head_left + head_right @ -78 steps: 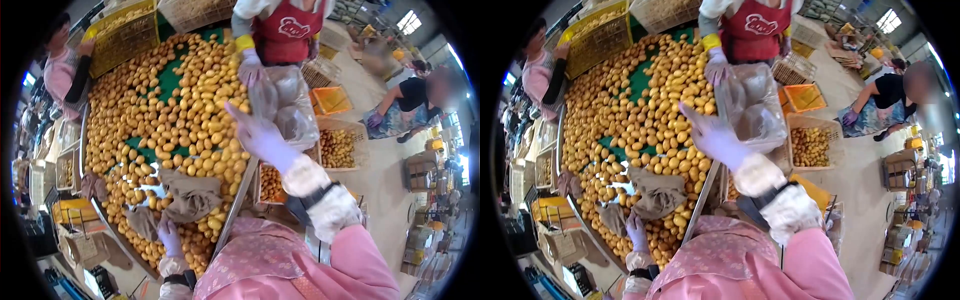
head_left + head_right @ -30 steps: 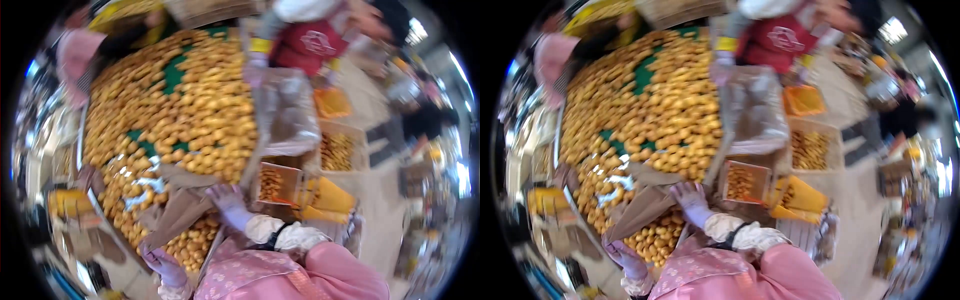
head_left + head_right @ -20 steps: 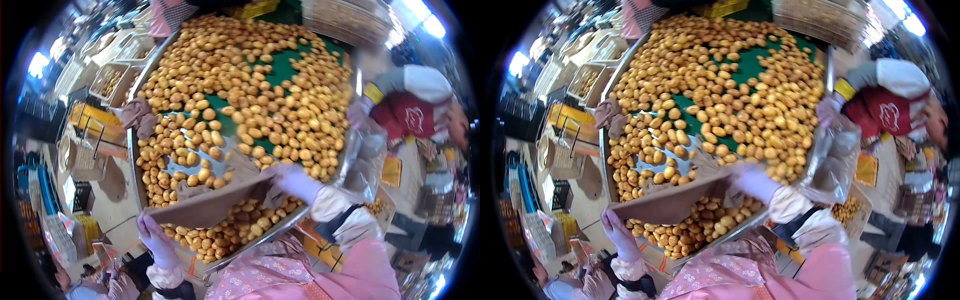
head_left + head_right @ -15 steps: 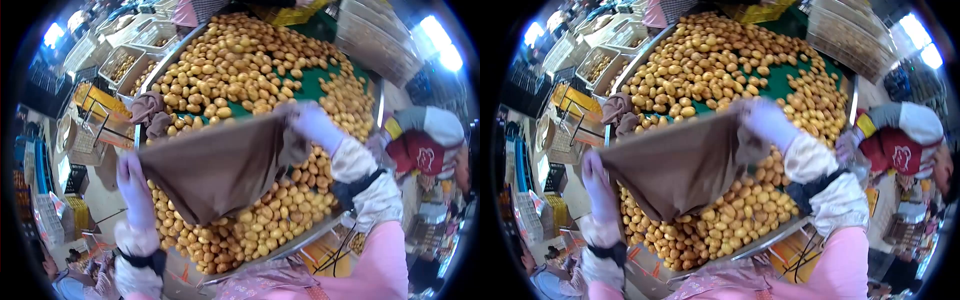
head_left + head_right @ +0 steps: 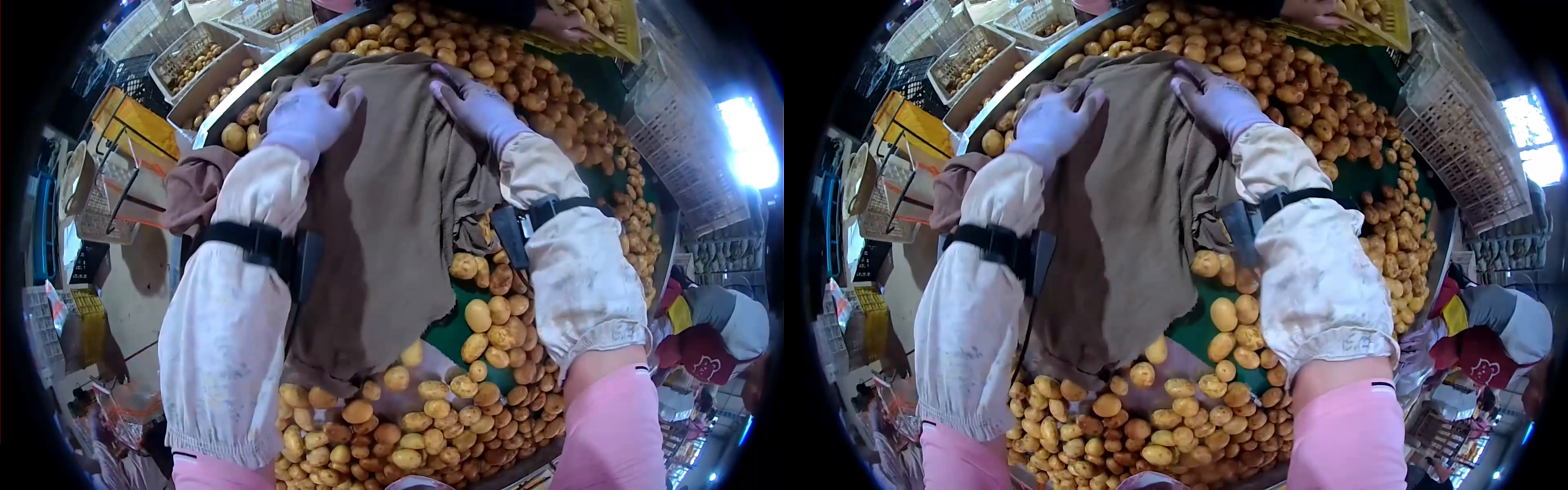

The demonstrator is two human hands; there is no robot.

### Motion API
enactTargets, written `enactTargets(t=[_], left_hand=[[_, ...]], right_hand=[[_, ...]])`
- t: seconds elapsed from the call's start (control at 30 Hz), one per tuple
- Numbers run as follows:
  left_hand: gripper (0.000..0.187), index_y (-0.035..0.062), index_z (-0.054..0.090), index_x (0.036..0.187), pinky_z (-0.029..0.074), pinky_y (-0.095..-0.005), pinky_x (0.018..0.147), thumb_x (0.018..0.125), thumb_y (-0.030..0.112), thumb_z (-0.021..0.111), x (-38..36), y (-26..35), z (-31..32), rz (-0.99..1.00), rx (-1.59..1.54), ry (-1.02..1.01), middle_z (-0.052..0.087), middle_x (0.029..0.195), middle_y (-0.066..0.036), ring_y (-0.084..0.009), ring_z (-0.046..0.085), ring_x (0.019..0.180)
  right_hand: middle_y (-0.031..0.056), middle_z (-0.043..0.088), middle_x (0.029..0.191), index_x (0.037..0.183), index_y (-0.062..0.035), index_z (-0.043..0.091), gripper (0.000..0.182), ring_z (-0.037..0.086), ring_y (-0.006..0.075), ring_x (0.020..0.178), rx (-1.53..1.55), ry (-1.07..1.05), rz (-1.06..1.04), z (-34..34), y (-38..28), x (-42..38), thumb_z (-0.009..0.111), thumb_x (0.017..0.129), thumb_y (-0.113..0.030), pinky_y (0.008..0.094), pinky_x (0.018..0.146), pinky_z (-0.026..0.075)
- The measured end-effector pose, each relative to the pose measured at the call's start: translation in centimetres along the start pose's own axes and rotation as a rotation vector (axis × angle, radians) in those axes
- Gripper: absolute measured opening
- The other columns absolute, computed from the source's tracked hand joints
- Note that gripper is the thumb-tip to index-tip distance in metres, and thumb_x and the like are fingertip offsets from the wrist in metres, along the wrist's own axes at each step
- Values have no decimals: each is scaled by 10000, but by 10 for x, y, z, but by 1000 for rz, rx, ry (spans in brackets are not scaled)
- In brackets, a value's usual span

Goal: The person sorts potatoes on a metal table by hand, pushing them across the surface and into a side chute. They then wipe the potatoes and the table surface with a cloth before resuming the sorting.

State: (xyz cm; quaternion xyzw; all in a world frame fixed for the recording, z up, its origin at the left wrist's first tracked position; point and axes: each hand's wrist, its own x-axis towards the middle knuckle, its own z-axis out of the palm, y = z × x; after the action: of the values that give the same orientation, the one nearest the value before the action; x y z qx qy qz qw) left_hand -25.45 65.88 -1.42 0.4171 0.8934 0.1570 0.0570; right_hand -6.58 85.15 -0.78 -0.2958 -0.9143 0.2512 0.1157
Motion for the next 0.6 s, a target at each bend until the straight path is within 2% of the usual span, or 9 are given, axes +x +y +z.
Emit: enactTargets(t=[0.03, 0.1, 0.17, 0.27, 0.4, 0.43, 0.47, 0.53, 0.6], left_hand=[[662, 195, 667, 1351, 482, -489, 1019, 931, 679, 501, 3, -1, 14, 35, 63, 160, 651, 1279, -208, -387, 620, 1201], [640, 171, 711, 1250, 492, -490, 985, 928, 683, 504, -15, 13, 19, 101, -18, 73, 684, 1180, -200, -379, 645, 1140], [646, 98, 770, 971, 510, -483, 902, 916, 693, 526, -56, 30, 21, 204, -157, 53, 729, 968, -186, -369, 689, 992], [536, 82, 756, 924, 515, -472, 870, 947, 581, 562, -134, 35, 19, 392, -153, -38, 712, 925, -174, -374, 683, 929], [380, 110, 723, 1170, 501, -519, 953, 941, 391, 609, -225, 27, 1, 512, -191, -165, 640, 1182, -176, -403, 594, 1145], [387, 148, 715, 1247, 466, -528, 1047, 939, 350, 598, -230, 23, 25, 480, -188, -61, 594, 1327, -204, -444, 542, 1256], [438, 193, 646, 1360, 419, -553, 1102, 966, 367, 566, -222, 27, 37, 488, -93, -15, 530, 1437, -217, -461, 476, 1347], [525, 231, 519, 1485, 382, -584, 1124, 991, 410, 529, -188, 56, 50, 339, -28, -33, 505, 1474, -223, -453, 452, 1377], [599, 241, 406, 1558, 341, -596, 1152, 1006, 452, 502, -168, 78, 56, 204, 6, -50, 458, 1527, -242, -446, 447, 1390]], right_hand=[[252, 654, 1294, 1445, -213, 554, 633, 636, 399, 1208, -142, 39, 34, 10, -8, -2, 549, 950, -609, 445, 1080, 470], [244, 646, 1293, 1441, -226, 554, 672, 621, 384, 1219, -537, 28, 116, 16, -46, -26, 547, 923, -654, 467, 1071, 469], [227, 615, 1315, 1353, -197, 630, 619, 595, 401, 1233, -345, -91, 52, 22, -35, -51, 559, 920, -633, 492, 1064, 461], [240, 601, 1330, 1279, -172, 678, 551, 570, 418, 1259, -268, -198, -30, 2, -43, -140, 612, 904, -571, 527, 1080, 433], [233, 557, 1420, 1329, -231, 655, 560, 519, 446, 1319, -491, -129, -238, -7, -3, -255, 568, 919, -601, 606, 1098, 374], [269, 530, 1441, 1409, -237, 593, 576, 484, 521, 1333, -542, -107, -148, -4, 1, -252, 536, 946, -575, 583, 1129, 362], [269, 530, 1441, 1409, -237, 593, 576, 484, 521, 1333, -546, -115, -144, 1, -4, -233, 536, 946, -575, 583, 1129, 362], [281, 480, 1491, 1339, -180, 614, 478, 525, 486, 1297, -501, -225, 216, 12, -25, -182, 500, 998, -496, 558, 1038, 461], [256, 562, 1398, 1348, -149, 587, 450, 606, 467, 1172, -150, -197, 194, 41, -11, -185, 484, 1022, -442, 531, 1005, 495]])
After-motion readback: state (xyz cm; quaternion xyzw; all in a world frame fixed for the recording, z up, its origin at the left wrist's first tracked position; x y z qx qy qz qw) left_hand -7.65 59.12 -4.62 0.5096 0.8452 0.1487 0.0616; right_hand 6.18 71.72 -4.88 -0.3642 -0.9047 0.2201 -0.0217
